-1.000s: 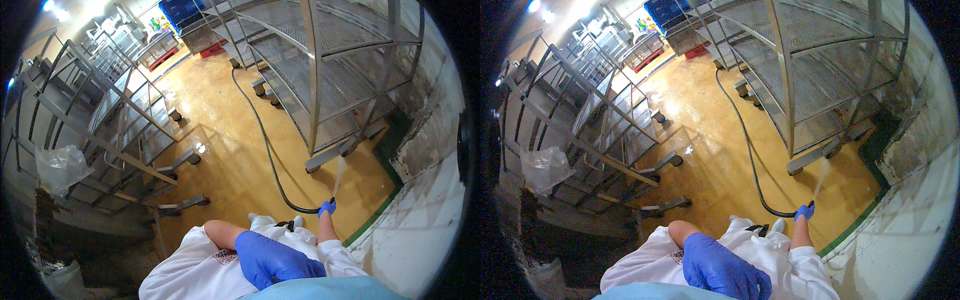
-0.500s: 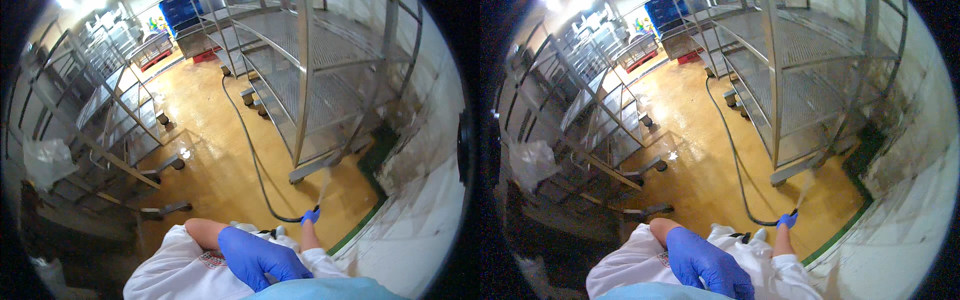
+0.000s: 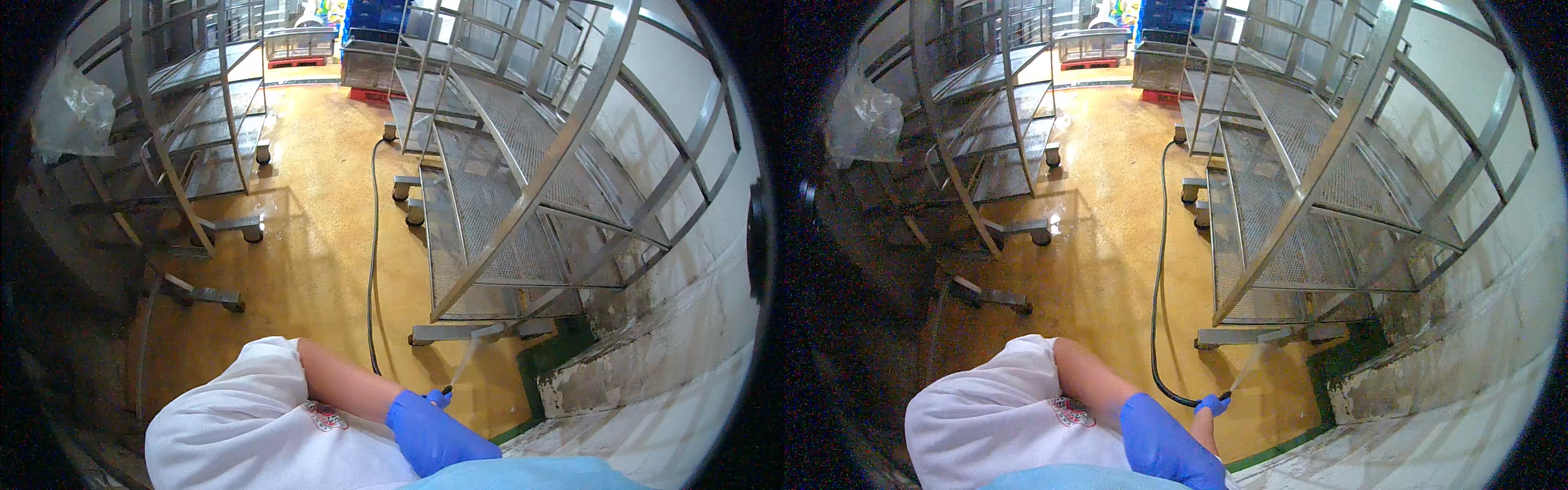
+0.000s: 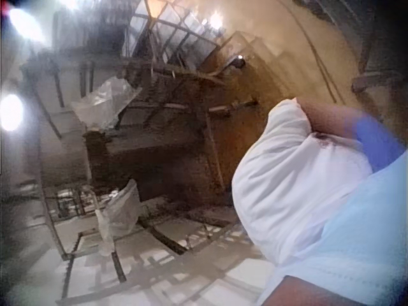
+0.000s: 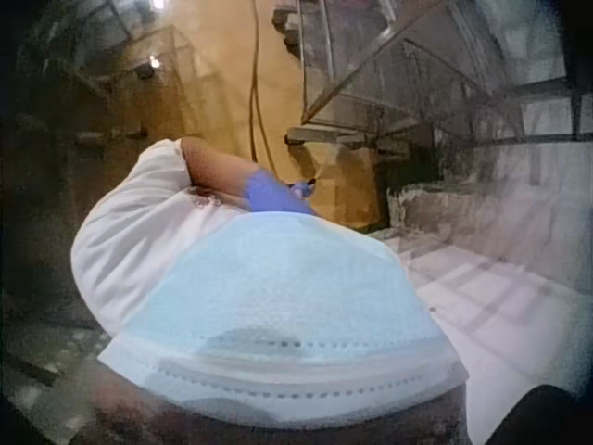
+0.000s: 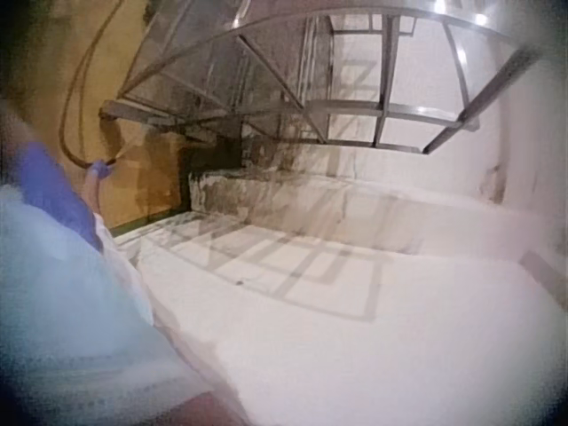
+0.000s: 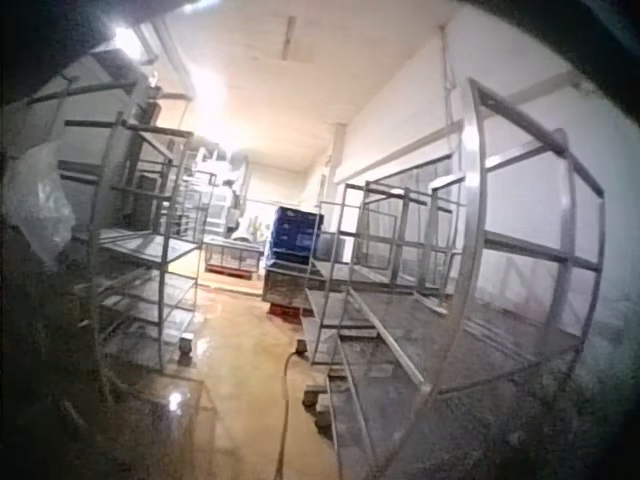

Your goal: The person uses a high-pressure water hose to spray and clean a yellow industrial floor. They move around metal rolling racks, directing the water stream at the floor surface and along the base of the walls to remove debris.

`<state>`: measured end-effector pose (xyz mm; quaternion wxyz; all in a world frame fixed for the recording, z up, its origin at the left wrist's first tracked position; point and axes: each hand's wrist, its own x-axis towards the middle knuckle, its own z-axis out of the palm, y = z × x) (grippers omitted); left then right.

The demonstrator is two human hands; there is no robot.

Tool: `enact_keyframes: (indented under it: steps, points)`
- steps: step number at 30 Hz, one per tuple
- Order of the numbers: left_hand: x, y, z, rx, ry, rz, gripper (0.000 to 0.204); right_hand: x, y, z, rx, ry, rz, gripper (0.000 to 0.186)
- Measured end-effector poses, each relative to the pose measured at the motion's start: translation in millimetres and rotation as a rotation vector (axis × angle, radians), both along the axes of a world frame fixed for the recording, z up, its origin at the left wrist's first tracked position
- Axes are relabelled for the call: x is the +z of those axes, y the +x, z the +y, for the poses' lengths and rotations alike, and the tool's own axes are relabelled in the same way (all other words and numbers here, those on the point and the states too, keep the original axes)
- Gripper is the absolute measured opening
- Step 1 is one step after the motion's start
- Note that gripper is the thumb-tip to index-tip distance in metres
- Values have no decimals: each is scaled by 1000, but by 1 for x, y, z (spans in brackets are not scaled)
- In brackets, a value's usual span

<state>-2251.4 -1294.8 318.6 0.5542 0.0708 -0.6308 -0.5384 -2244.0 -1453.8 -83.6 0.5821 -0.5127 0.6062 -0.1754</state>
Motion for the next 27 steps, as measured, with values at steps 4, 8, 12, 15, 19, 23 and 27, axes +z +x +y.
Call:
enact_keyframes:
  steps: [4, 8, 12, 15, 19, 23, 27]
  points:
    - [6, -16, 1, 20, 33, 23, 47, -38, 10, -2, 120, -104, 24, 50]
    - [-1, -13, -7, -28, 38, 79, 48, -26, 5, -5, 89, -125, -36, 51]
    - [0, -7, -13, -75, 51, 112, 50, -40, 1, -15, 8, -151, 20, 53]
    - [-2, -4, -9, -74, 76, 130, 51, -38, 0, -10, -16, -84, -38, 54]
    - [-5, 1, -3, -81, 94, 147, 53, -11, 5, -3, 11, -41, -16, 55]
    - [-3, 6, -3, -145, 99, 153, 55, -48, -6, -30, 75, -197, 135, 54]
    - [-3, 11, 7, -128, 132, 162, 57, -49, 4, -19, 34, -42, 18, 53]
